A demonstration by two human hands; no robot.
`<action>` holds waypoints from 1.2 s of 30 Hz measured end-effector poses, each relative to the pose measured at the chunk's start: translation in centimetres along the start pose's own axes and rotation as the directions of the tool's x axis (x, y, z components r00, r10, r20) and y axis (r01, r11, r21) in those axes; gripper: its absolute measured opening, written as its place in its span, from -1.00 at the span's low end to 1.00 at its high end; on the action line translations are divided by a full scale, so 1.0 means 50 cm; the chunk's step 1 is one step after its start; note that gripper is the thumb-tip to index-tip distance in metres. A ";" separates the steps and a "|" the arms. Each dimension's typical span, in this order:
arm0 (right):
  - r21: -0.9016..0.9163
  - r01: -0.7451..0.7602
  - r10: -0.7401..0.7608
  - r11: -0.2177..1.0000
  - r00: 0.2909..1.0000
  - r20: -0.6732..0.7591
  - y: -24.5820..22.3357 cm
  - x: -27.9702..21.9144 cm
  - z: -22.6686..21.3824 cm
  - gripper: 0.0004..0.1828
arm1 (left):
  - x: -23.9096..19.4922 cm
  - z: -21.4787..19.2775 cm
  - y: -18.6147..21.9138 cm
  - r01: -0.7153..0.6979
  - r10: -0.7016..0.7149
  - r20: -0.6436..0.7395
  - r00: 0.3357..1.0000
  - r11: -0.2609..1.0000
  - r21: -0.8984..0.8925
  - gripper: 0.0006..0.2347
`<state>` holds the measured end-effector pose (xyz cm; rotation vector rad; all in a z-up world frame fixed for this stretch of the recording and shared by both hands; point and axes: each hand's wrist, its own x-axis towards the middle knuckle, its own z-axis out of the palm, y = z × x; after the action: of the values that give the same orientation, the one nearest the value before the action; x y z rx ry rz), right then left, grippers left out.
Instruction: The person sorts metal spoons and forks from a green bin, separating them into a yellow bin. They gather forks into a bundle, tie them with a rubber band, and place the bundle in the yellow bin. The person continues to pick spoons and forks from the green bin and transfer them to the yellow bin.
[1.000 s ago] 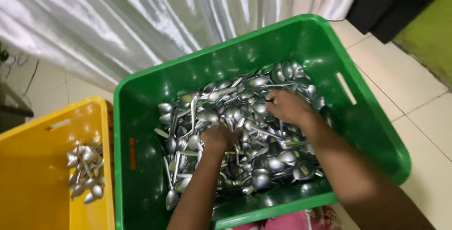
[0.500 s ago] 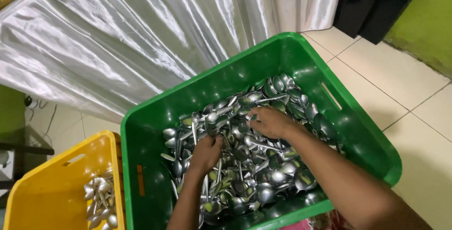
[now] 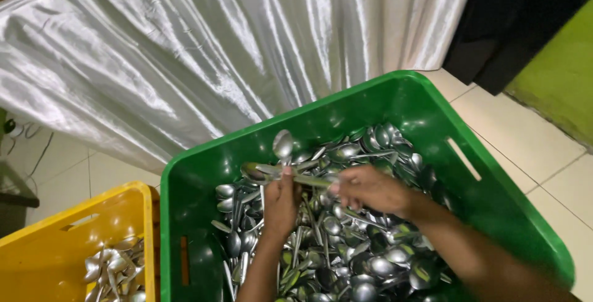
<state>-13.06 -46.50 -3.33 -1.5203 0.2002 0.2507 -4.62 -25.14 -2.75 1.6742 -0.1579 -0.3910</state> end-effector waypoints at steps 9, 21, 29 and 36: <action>0.053 0.150 -0.111 0.987 0.891 -0.441 -0.045 -0.013 -0.005 -0.61 | -0.033 0.021 0.078 -0.079 0.074 0.069 0.995 0.994 0.081 -0.51; 0.507 0.504 -0.185 0.700 0.813 -0.553 -0.175 -0.042 -0.018 -0.79 | -0.009 -0.025 0.049 -0.186 0.149 0.170 0.974 0.955 0.229 -0.50; -0.201 0.154 -0.199 0.967 0.953 -0.228 -0.122 -0.009 0.087 -0.53 | -0.056 0.017 0.051 -0.419 0.050 0.492 0.869 0.601 0.681 -0.66; -0.147 0.392 -0.415 0.908 0.792 -0.448 -0.110 -0.001 0.063 -0.80 | -0.072 -0.001 0.110 -0.289 -0.016 0.511 0.860 0.809 0.512 -0.55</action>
<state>-11.60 -43.54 2.09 -1.6105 0.2466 -0.4722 -7.27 -24.71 3.26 2.1075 -0.8611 -0.7073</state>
